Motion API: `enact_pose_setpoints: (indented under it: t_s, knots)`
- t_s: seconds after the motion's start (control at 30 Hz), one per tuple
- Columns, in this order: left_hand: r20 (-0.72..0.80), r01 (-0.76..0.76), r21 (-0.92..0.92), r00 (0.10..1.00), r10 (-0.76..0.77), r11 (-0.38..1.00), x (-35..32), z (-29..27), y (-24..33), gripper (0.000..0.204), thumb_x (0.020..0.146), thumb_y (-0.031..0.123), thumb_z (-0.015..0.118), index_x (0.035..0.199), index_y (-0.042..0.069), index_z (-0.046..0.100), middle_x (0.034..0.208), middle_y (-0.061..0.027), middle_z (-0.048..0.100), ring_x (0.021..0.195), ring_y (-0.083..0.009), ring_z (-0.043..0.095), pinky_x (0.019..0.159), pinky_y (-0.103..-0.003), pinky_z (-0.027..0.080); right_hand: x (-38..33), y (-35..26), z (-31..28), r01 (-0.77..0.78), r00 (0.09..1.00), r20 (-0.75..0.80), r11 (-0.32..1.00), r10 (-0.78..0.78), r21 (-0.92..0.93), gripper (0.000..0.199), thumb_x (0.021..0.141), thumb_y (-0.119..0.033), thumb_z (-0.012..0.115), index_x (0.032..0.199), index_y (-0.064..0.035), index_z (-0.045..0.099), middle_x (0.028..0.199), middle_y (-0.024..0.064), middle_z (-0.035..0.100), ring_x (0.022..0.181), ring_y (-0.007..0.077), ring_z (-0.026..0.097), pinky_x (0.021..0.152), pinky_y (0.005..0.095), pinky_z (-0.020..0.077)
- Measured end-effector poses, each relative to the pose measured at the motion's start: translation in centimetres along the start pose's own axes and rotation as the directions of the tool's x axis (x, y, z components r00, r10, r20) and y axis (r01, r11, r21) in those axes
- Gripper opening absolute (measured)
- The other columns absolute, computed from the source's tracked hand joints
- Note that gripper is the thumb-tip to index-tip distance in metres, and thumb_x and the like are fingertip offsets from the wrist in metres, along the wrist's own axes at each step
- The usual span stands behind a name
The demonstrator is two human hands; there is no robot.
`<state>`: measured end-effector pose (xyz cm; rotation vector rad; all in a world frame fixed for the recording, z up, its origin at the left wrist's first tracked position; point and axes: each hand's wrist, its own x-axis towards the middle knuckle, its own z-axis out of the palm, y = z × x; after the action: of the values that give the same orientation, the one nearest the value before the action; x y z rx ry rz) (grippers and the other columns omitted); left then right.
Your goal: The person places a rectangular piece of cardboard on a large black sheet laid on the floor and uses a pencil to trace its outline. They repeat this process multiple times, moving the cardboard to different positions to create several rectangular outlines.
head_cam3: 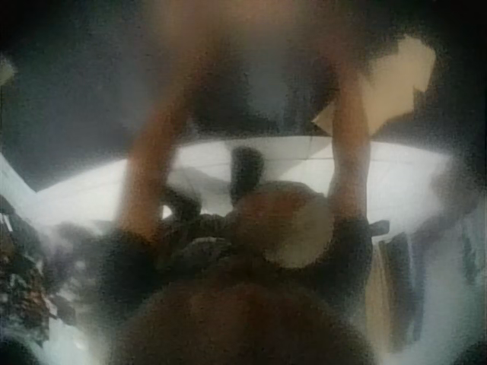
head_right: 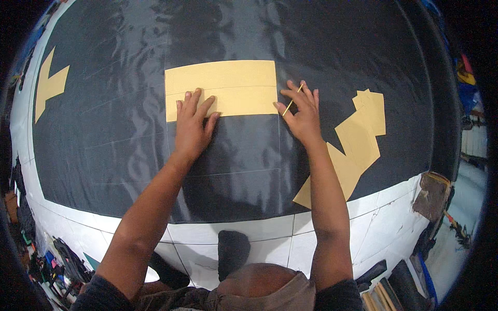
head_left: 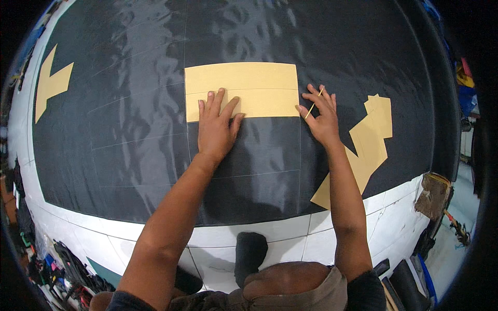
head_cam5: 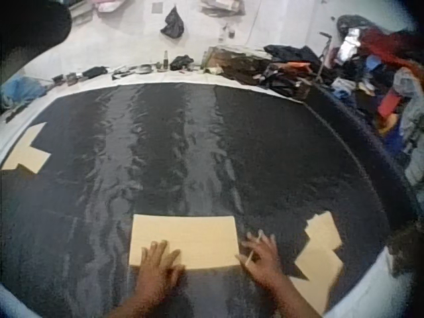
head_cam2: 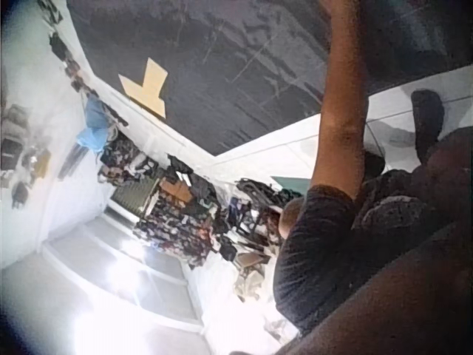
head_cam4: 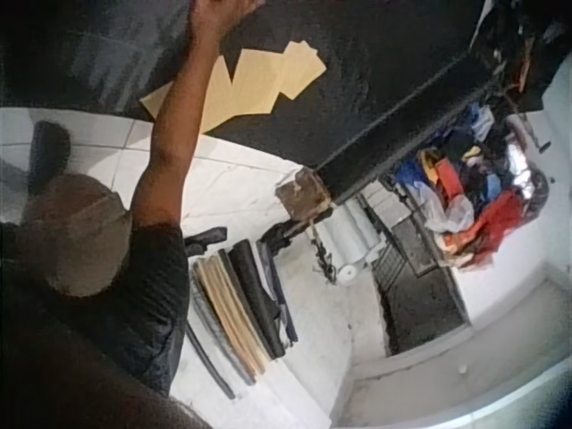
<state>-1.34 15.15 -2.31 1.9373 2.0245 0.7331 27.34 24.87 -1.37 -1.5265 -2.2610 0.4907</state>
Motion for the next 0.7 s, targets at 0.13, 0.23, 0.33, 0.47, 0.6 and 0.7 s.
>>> enact_pose_setpoints:
  t_s: [0.13, 0.23, 0.33, 0.47, 0.6, 0.7]
  knots:
    - [-0.017, -0.017, -0.005, 1.0, 0.016, 1.0, 0.0, 0.0, 0.0, 0.044, 0.096, 0.032, 0.067, 0.136, 0.016, 0.062, 0.155, -0.0188, 0.043, 0.146, -0.0451, 0.034, 0.121, -0.061, 0.021, 0.1, 0.1, 0.1, 0.032, 0.999, -0.014, 0.999, -0.032, -0.005, 0.04, 0.089, -0.037, 0.076, 0.122, -0.0148, 0.07, 0.147, 0.0087, 0.058, 0.148, 0.0362, 0.037, 0.124, 0.057, 0.0129]
    - [-0.028, -0.022, 0.019, 0.999, 0.022, 1.0, 0.1, 0.1, 0.2, 0.043, 0.097, 0.033, 0.066, 0.136, 0.015, 0.062, 0.154, -0.0192, 0.043, 0.145, -0.0456, 0.035, 0.12, -0.063, 0.022, -0.5, -0.1, -0.1, 0.0, 1.0, -0.004, 0.999, 0.0, -0.05, 0.037, 0.089, -0.03, 0.077, 0.122, -0.014, 0.069, 0.148, 0.0078, 0.057, 0.149, 0.0349, 0.036, 0.125, 0.0567, 0.0129]
    - [-0.042, -0.016, 0.005, 0.999, 0.016, 1.0, 0.0, 0.0, 0.0, 0.042, 0.097, 0.033, 0.065, 0.135, 0.015, 0.062, 0.154, -0.0194, 0.044, 0.145, -0.0459, 0.036, 0.119, -0.065, 0.022, -0.4, 0.0, 0.2, 0.0, 1.0, -0.001, 0.999, 0.0, -0.035, 0.037, 0.089, -0.03, 0.077, 0.122, -0.0148, 0.069, 0.149, 0.007, 0.056, 0.15, 0.0332, 0.034, 0.126, 0.0558, 0.0128]
    - [-0.048, 0.013, -0.029, 0.999, -0.014, 0.999, -0.3, -0.3, 0.0, 0.042, 0.096, 0.033, 0.066, 0.133, 0.015, 0.064, 0.152, -0.0178, 0.046, 0.144, -0.0451, 0.038, 0.119, -0.065, 0.022, -0.3, -0.6, 0.0, -0.021, 0.999, 0.023, 0.999, 0.022, -0.037, 0.037, 0.089, -0.03, 0.077, 0.122, -0.0157, 0.068, 0.149, 0.0061, 0.056, 0.151, 0.032, 0.034, 0.127, 0.0555, 0.0118]
    - [-0.046, 0.02, -0.001, 0.999, -0.02, 1.0, -0.2, -0.3, 0.4, 0.042, 0.094, 0.033, 0.068, 0.132, 0.015, 0.065, 0.15, -0.0178, 0.048, 0.142, -0.0444, 0.039, 0.118, -0.065, 0.023, -0.2, -0.4, -0.2, -0.021, 1.0, 0.02, 0.999, 0.022, -0.048, 0.037, 0.089, -0.03, 0.078, 0.122, -0.0161, 0.068, 0.149, 0.0058, 0.056, 0.151, 0.032, 0.034, 0.127, 0.0558, 0.0111]
    - [-0.069, 0.016, -0.002, 0.998, -0.016, 1.0, -0.2, -0.3, 0.4, 0.042, 0.093, 0.033, 0.069, 0.132, 0.015, 0.065, 0.149, -0.0183, 0.049, 0.142, -0.0442, 0.04, 0.117, -0.066, 0.022, -0.2, -0.4, -0.2, -0.017, 1.0, 0.013, 0.999, 0.018, -0.049, 0.036, 0.089, -0.029, 0.078, 0.121, -0.0158, 0.068, 0.148, 0.0061, 0.057, 0.15, 0.0328, 0.034, 0.127, 0.0565, 0.0109]
